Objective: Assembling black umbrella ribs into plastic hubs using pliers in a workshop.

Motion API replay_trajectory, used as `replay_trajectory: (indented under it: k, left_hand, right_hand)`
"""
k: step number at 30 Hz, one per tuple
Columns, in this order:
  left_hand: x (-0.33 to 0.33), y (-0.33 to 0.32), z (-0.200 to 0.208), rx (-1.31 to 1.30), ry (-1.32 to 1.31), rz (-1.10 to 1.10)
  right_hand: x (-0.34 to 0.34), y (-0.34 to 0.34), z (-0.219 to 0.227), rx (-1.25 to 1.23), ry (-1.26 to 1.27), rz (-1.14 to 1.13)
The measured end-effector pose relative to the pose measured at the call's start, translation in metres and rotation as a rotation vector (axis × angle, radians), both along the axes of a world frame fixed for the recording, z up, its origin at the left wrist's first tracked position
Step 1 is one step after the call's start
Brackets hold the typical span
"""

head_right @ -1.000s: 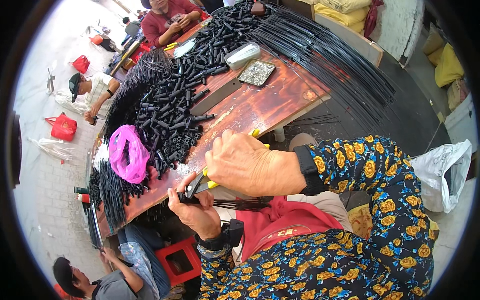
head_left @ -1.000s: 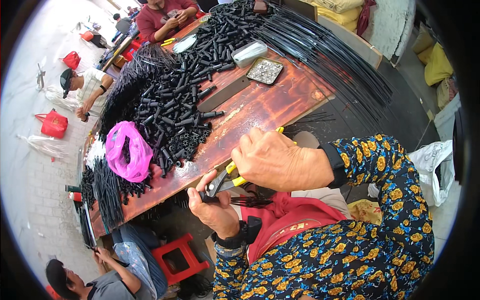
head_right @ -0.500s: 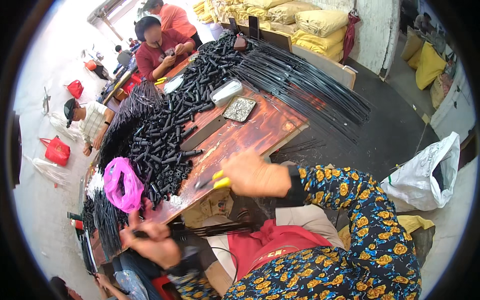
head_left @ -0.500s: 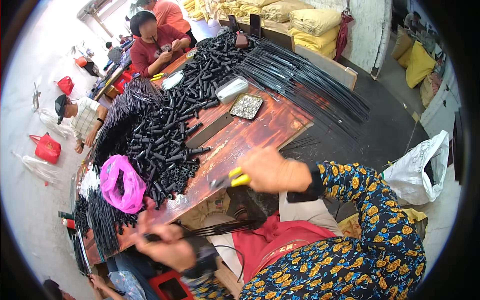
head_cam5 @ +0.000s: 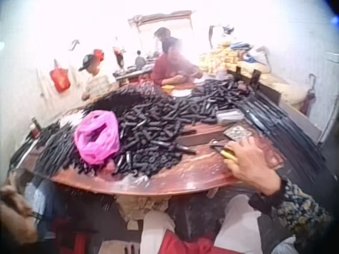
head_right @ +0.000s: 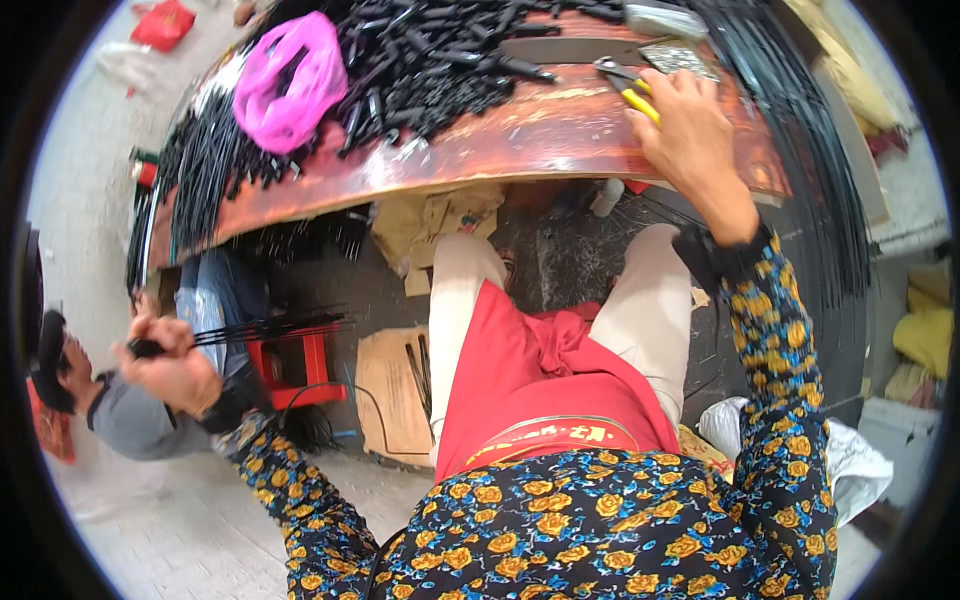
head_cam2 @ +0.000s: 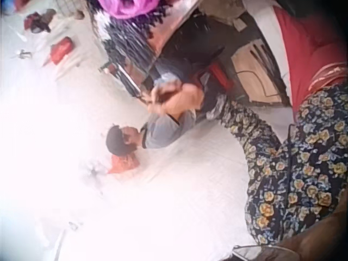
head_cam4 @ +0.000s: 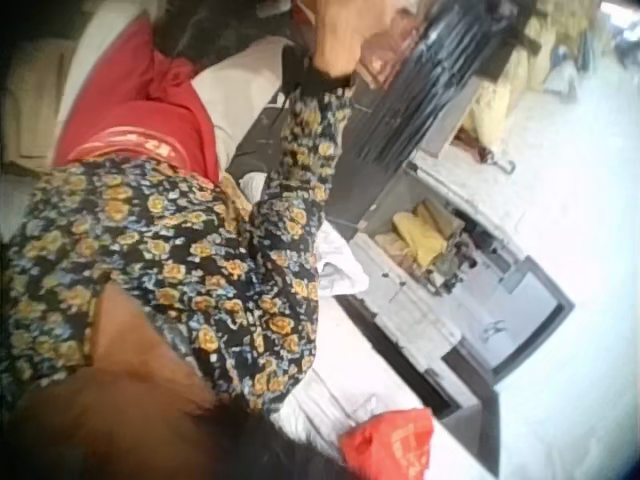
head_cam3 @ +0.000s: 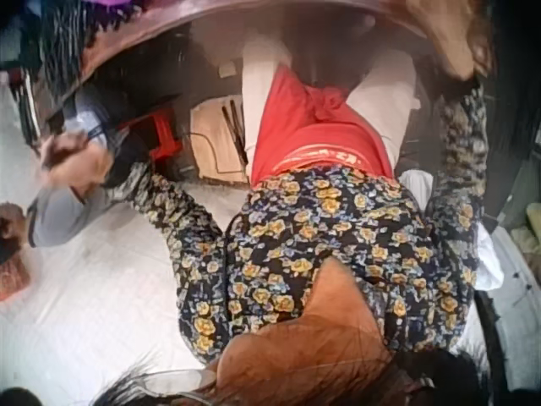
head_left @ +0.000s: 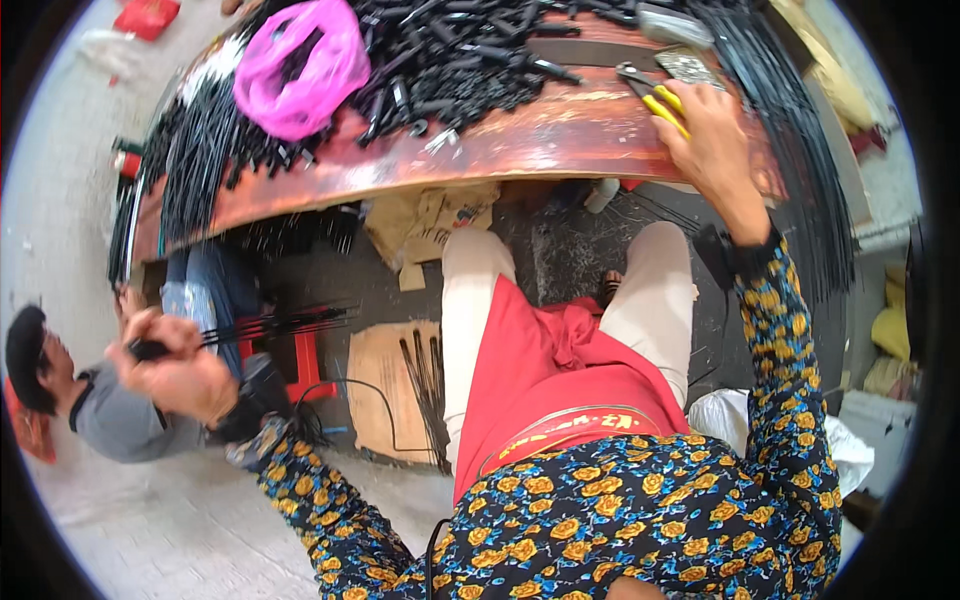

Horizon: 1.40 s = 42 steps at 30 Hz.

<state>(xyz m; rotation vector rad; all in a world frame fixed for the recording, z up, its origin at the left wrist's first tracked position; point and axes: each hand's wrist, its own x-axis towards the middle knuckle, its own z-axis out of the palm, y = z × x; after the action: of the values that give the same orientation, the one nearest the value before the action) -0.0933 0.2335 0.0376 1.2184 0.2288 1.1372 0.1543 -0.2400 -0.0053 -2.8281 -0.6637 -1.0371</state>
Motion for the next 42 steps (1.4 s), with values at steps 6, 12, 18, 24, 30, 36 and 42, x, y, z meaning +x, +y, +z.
replay_trajectory:
  k: [6, 12, 18, 24, 30, 36, 42]
  left_hand:
    - [-0.006, 0.008, -0.121, 0.01, 0.488, 0.169]
    - [-0.013, -0.003, -0.244, -0.077, 0.886, -0.111]
    - [-0.07, -0.015, -0.363, -0.104, 1.344, -0.299]
    - [-0.153, -0.002, -0.418, 0.298, 1.744, 0.13]
    - [-0.128, -0.009, -0.372, -0.27, 1.574, -0.066]
    - [-0.116, -0.062, -0.266, -0.325, 1.618, -0.314]
    - [-0.171, -0.076, -0.277, 0.801, 1.489, -0.539]
  right_hand:
    - [-0.086, 0.05, -0.025, 0.261, 0.442, 0.564]
    - [-0.109, 0.038, -0.078, 0.13, 0.835, 0.425]
    - [-0.113, 0.012, -0.122, 0.016, 1.087, 0.203]
    - [-0.081, -0.027, -0.17, -0.105, 1.269, 0.004]
    - [-0.059, -0.037, -0.221, 0.011, 1.489, 0.019]
    - [-0.069, 0.024, -0.282, 0.124, 1.681, 0.194]
    - [-0.032, 0.083, -0.313, 0.293, 1.718, 0.287]
